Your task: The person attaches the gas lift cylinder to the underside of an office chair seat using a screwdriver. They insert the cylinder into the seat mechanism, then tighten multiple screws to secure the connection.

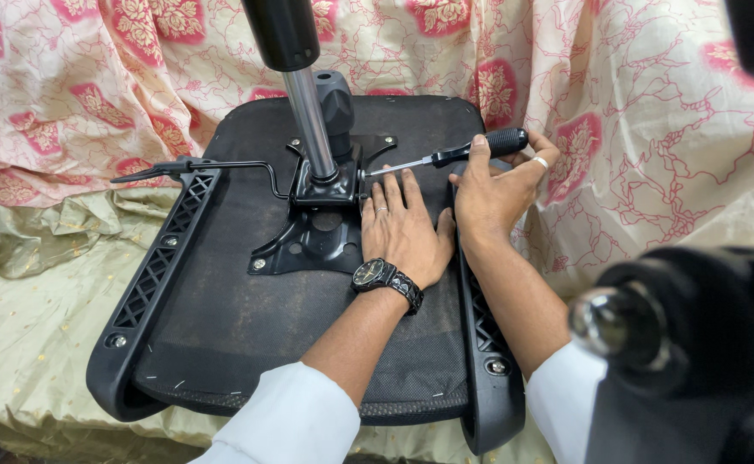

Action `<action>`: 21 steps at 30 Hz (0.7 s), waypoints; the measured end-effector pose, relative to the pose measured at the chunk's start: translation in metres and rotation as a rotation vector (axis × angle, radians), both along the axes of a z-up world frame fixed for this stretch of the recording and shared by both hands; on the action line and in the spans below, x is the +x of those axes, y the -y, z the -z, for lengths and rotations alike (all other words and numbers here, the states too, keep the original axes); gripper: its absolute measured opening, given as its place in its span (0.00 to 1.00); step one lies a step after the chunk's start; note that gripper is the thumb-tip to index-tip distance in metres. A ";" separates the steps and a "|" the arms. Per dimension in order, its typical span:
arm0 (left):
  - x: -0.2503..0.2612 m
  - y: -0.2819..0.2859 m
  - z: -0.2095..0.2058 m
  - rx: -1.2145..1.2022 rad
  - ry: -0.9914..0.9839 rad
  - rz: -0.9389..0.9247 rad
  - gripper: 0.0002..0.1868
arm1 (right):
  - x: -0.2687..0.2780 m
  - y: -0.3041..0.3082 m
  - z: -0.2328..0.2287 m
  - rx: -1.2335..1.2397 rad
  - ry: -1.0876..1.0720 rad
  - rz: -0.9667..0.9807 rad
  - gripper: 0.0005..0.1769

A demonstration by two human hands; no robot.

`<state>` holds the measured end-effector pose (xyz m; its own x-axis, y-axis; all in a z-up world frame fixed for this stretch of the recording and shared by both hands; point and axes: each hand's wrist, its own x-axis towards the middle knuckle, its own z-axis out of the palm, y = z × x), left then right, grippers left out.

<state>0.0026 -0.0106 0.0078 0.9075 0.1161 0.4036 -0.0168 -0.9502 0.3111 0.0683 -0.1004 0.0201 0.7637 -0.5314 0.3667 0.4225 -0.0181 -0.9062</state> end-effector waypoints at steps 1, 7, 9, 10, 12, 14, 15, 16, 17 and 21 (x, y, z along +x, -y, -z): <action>0.000 0.000 0.000 -0.001 0.009 0.001 0.47 | 0.001 0.000 0.000 -0.003 -0.010 0.000 0.30; 0.000 0.000 0.002 -0.008 0.018 0.003 0.48 | 0.003 0.002 0.003 0.031 0.037 -0.041 0.30; 0.000 -0.001 0.002 -0.007 0.021 0.002 0.48 | 0.002 0.002 0.003 0.002 0.024 -0.041 0.31; 0.000 -0.001 0.002 -0.009 0.024 0.001 0.48 | 0.002 0.002 0.003 0.005 0.023 -0.034 0.31; 0.001 -0.001 0.002 -0.008 0.027 0.000 0.48 | 0.001 0.001 0.001 0.012 0.023 -0.024 0.32; 0.001 -0.001 0.002 -0.003 0.026 0.001 0.48 | 0.000 0.001 0.000 -0.001 -0.006 -0.026 0.32; 0.001 -0.001 0.003 -0.003 0.026 0.000 0.48 | -0.001 0.001 0.000 -0.008 -0.021 -0.028 0.32; 0.001 0.000 0.003 -0.002 0.027 -0.001 0.48 | -0.001 0.001 -0.001 0.031 -0.020 -0.039 0.31; 0.001 0.000 0.003 -0.001 0.027 -0.001 0.48 | 0.000 0.001 -0.002 0.071 -0.020 -0.050 0.30; 0.001 0.000 0.002 0.002 0.015 -0.003 0.48 | -0.002 0.000 -0.002 0.010 0.035 -0.031 0.31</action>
